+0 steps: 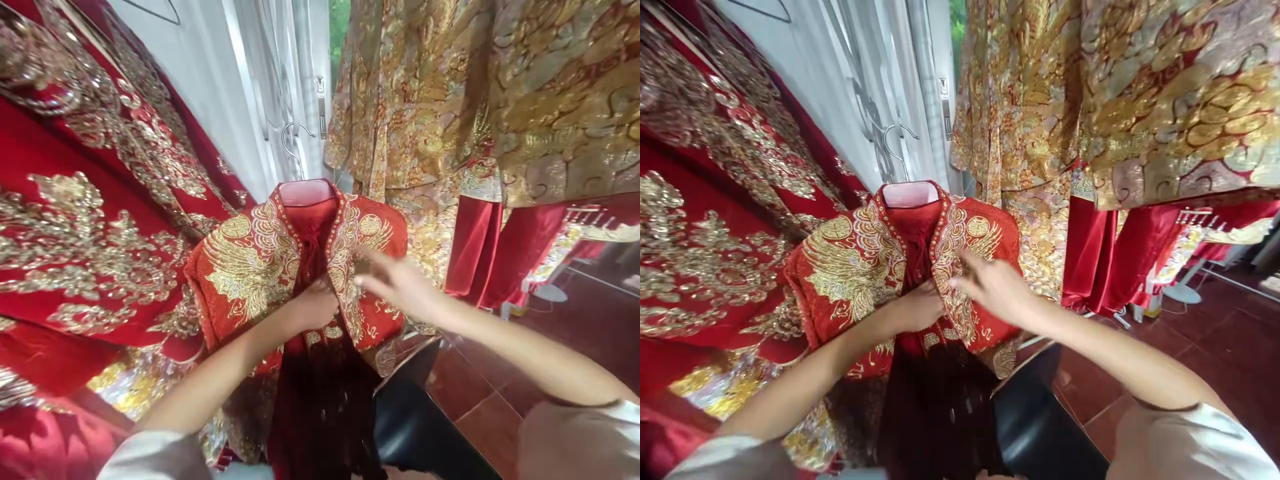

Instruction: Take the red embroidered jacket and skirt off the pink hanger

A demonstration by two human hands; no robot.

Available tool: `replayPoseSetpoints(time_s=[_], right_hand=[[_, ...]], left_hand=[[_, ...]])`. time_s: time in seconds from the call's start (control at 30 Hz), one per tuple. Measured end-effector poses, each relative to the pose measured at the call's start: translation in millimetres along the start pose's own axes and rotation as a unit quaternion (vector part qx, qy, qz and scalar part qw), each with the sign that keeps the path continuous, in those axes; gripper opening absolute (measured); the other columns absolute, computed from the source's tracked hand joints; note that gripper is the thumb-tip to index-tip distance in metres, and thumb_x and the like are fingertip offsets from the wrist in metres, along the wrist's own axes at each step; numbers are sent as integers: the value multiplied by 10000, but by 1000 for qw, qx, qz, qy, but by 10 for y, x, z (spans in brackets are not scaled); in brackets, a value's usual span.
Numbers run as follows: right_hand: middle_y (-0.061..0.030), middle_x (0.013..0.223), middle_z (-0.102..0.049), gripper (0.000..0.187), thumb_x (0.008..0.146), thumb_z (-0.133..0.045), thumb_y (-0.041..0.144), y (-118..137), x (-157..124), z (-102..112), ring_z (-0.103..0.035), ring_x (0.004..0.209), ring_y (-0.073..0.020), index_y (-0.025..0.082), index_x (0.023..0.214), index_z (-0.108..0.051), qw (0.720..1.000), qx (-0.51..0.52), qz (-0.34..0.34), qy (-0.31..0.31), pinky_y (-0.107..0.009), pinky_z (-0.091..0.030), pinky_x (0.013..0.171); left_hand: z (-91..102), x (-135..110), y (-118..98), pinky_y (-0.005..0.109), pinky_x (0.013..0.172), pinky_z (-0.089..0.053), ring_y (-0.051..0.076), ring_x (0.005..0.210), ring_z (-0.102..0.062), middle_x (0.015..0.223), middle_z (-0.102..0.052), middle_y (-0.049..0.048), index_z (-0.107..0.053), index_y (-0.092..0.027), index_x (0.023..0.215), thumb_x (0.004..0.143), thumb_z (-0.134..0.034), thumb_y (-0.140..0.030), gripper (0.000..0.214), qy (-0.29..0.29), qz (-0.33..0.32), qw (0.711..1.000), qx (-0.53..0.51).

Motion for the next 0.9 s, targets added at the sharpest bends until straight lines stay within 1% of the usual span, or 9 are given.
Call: replayPoseSetpoints(time_s=[0.07,0.1,0.2,0.27,0.37,0.47,0.6,0.77,0.9], right_hand=[[-124,887,-699,547,907,-417,414,-180,271,274,-644,707,-208,87,1340,-476,990,-44,27,-129,-394,-511,709],[-143,1020,-682,544,891,-439,419,-260,426,384,-648,848,-241,101,1330,-489,980,-70,57,-175,-429,-499,798],[-132,1336,-530,621,818,-545,441,-465,913,476,-502,1196,-300,152,1360,-457,964,-104,163,-182,-481,-393,994],[-109,1377,-498,618,819,-540,435,-558,1173,397,-487,1214,-295,173,1371,-444,965,-91,201,-140,-473,-383,1000],[-91,1198,-633,440,896,-400,397,-590,1360,317,-586,1052,-263,164,1223,-582,970,-38,195,-139,-423,-432,910],[-60,895,-688,420,913,-366,435,-506,1360,396,-612,840,-219,152,953,-673,972,11,178,-153,-357,-457,788],[-18,739,-643,392,877,-450,511,-408,1357,582,-571,740,-174,186,780,-647,978,66,149,-130,-318,-460,709],[-22,784,-675,376,817,-545,520,-596,1376,685,-597,741,-155,173,877,-677,979,167,118,-19,-308,-489,686],[-48,1062,-687,542,705,-680,448,-920,1157,752,-625,912,-169,195,1180,-620,970,203,116,70,-344,-503,804]], left_hand=[[296,-228,77,352,1015,-395,221,1275,-447,1362,-522,40,-604,-252,1208,880,-481,-355,365,64,-20,997,-31],[493,-294,141,361,1013,-395,208,1248,-471,1335,-544,33,-613,-260,1185,919,-408,-351,348,46,2,998,-51],[1068,-369,398,417,1012,-383,226,1159,-510,1218,-592,83,-558,-196,1210,927,-389,-329,355,-172,136,975,-19],[1249,-355,570,441,1001,-376,263,1152,-488,1181,-579,122,-510,-145,1237,878,-489,-357,418,-248,205,946,32],[1248,-277,791,388,883,-431,244,953,-555,928,-615,102,-590,-127,1051,871,-490,-385,331,-237,262,934,45],[1232,-220,924,301,750,-434,156,669,-507,617,-493,20,-577,-144,718,914,-386,-332,333,-307,281,909,13],[1301,-201,1005,261,719,-430,126,613,-454,549,-413,-10,-516,-150,602,910,-378,-314,375,-374,255,891,-38],[1244,-424,1189,324,930,-433,189,966,-581,924,-658,66,-631,-137,1012,879,-409,-379,355,-250,157,948,-120],[1025,-687,1348,355,986,-422,212,1112,-561,1213,-610,103,-510,-149,1272,806,-536,-401,531,-220,191,943,-159]])
Point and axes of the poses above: each hand's wrist, its own x-axis towards the middle knuckle, its own z-axis out of the back of the hand, y = z × x, the point moved 2 cm from there along x, towards the middle knuckle
